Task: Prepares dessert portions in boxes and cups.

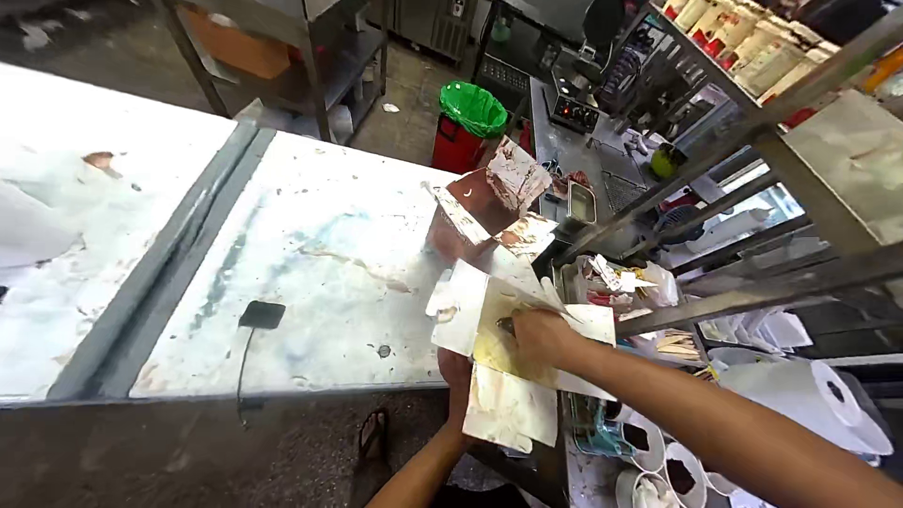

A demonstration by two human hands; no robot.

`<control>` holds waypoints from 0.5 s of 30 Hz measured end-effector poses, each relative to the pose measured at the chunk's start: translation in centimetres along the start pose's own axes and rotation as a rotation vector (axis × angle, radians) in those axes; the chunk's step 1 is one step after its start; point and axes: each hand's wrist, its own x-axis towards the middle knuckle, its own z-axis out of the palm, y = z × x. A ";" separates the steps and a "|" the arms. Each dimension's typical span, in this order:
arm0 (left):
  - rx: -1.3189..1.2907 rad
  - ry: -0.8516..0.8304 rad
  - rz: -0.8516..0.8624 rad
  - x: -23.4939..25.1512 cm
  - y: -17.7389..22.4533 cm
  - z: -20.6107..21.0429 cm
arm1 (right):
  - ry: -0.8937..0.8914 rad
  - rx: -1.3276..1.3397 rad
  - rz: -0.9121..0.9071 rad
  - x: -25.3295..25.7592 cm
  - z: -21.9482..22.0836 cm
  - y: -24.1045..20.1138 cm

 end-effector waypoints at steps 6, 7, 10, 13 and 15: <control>-0.060 -0.054 -0.020 -0.8 1.1 -1.0 | -0.262 -0.111 -0.086 3.6 -1.4 0.6; -0.068 -0.068 -0.033 -1.1 1.0 -1.0 | -0.299 -0.119 -0.089 3.8 -1.4 0.4; -0.180 -0.209 -0.153 -1.8 1.9 -2.1 | -0.367 -0.140 -0.110 4.2 -1.5 -0.3; 0.116 -0.358 -0.034 -3.1 -1.3 -1.1 | -0.425 -0.190 -0.143 4.6 -1.5 -1.0; 0.305 -0.407 0.030 -3.7 -3.3 0.0 | -0.487 -0.226 -0.176 5.2 -1.6 -1.6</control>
